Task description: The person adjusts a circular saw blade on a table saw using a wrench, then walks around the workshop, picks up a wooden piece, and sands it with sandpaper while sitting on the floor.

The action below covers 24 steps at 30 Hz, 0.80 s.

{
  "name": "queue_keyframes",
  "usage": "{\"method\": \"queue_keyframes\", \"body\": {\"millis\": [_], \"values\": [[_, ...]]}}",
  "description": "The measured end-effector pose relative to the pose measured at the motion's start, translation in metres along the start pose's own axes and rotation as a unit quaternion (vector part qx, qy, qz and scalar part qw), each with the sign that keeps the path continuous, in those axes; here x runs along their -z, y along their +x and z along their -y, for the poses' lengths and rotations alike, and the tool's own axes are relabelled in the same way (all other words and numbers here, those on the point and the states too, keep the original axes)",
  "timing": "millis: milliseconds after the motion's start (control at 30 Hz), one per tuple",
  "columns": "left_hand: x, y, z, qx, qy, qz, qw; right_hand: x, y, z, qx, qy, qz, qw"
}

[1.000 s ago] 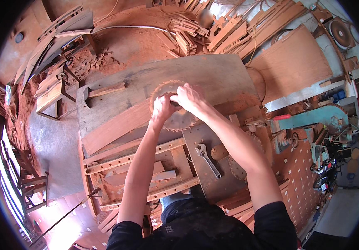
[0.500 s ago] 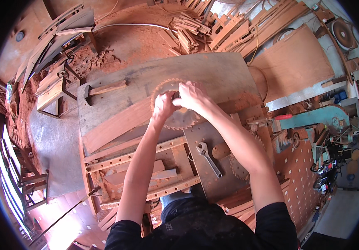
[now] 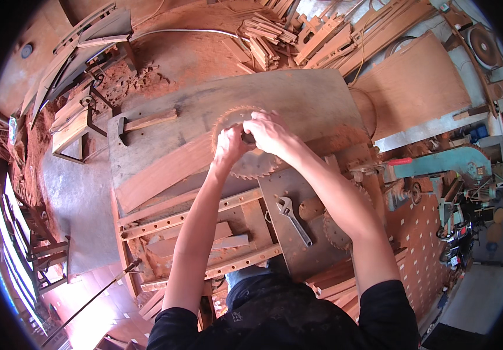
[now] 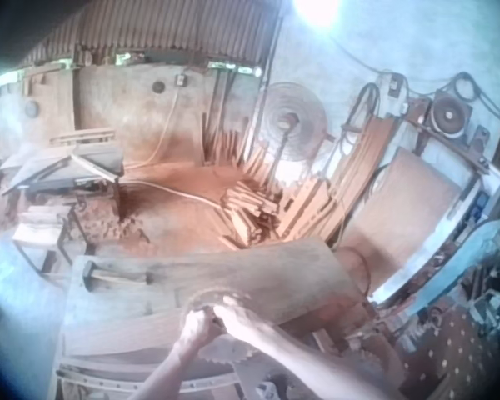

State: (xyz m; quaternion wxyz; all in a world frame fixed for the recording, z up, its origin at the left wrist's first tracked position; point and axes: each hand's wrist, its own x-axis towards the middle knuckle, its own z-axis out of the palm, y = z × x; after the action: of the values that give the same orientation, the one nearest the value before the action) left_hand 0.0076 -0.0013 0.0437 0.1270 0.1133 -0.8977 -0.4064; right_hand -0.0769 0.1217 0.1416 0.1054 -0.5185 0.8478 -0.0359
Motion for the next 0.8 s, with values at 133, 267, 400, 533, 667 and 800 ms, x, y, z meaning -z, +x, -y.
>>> {"method": "queue_keyframes", "body": {"millis": [133, 267, 400, 533, 667, 800], "values": [[0.003, -0.004, 0.022, -0.001, -0.003, -0.017, 1.0, 0.039, 0.012, 0.043, -0.225, 0.069, 0.109, 0.966], [-0.003, 0.002, 0.002, -0.016, -0.001, -0.001, 1.0, -0.002, -0.004, -0.003, -0.027, -0.013, -0.038, 0.999], [-0.006, 0.003, 0.005, -0.023, -0.026, -0.011, 0.999, -0.008, -0.009, 0.003, -0.052, -0.036, -0.085, 0.994], [-0.003, 0.006, 0.018, -0.002, 0.017, 0.001, 1.0, 0.003, 0.006, 0.001, -0.009, 0.022, -0.035, 0.999], [0.032, -0.012, 0.01, 0.023, 0.021, 0.003, 0.999, 0.029, 0.016, 0.041, -0.124, -0.008, 0.028, 0.992], [-0.018, 0.006, 0.017, 0.024, 0.073, -0.024, 0.997, 0.02, -0.002, 0.024, -0.002, -0.001, -0.053, 0.999]]}}
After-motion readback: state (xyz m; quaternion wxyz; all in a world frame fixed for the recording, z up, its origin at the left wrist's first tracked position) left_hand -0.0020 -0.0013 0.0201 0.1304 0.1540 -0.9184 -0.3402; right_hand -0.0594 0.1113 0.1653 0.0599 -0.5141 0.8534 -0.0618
